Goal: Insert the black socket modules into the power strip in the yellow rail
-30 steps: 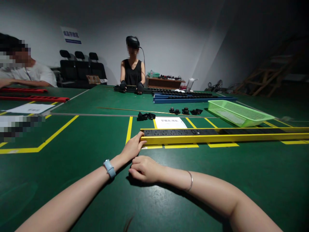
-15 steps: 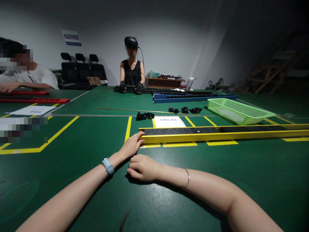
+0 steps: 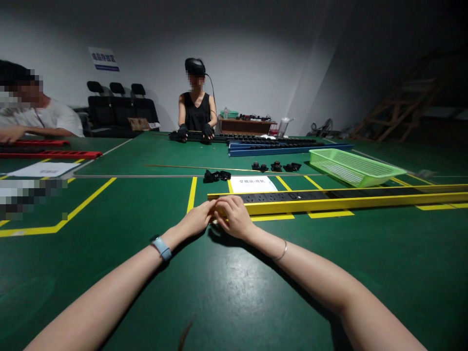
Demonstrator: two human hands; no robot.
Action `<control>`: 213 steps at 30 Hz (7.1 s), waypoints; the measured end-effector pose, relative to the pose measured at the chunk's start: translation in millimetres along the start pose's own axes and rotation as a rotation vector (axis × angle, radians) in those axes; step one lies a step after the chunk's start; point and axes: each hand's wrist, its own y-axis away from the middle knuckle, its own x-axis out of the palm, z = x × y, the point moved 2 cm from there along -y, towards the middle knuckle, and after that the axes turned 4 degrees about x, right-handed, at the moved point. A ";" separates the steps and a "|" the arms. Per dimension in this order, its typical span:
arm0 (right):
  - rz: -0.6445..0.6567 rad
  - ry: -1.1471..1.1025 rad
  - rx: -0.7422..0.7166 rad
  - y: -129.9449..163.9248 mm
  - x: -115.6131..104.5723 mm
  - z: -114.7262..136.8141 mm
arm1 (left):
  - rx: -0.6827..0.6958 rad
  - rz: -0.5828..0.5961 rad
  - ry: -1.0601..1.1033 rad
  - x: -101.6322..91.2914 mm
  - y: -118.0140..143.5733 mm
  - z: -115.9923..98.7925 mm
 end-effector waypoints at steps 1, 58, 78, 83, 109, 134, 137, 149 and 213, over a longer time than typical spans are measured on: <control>0.018 -0.008 0.013 -0.9 1.1 -4.9 | 0.006 -0.022 0.009 0.1 1.0 -0.3; 0.160 0.183 -0.118 -0.1 4.3 -27.4 | -0.091 -0.063 0.130 -10.8 13.9 15.5; 0.047 0.319 0.118 7.8 5.9 -48.0 | 0.014 -0.034 0.009 7.5 -11.5 -5.6; 0.033 0.351 0.135 9.9 3.1 -51.5 | -0.004 0.005 0.103 6.8 -17.0 -4.8; 0.531 -0.097 0.057 2.2 33.8 -2.1 | -0.314 -0.306 0.104 10.0 -107.4 118.5; 0.521 -0.238 0.082 8.3 29.4 -6.7 | -0.383 -0.475 0.135 3.1 -86.9 99.6; 0.517 -0.244 0.080 9.0 30.0 -7.7 | -0.347 -0.387 0.086 4.4 -88.3 97.8; 0.498 -0.235 0.082 10.8 30.0 -7.6 | -0.245 -0.325 0.163 4.7 -81.1 89.6; 0.479 -0.267 0.115 15.0 25.8 -9.0 | -0.380 -0.110 1.392 -11.0 -29.4 44.6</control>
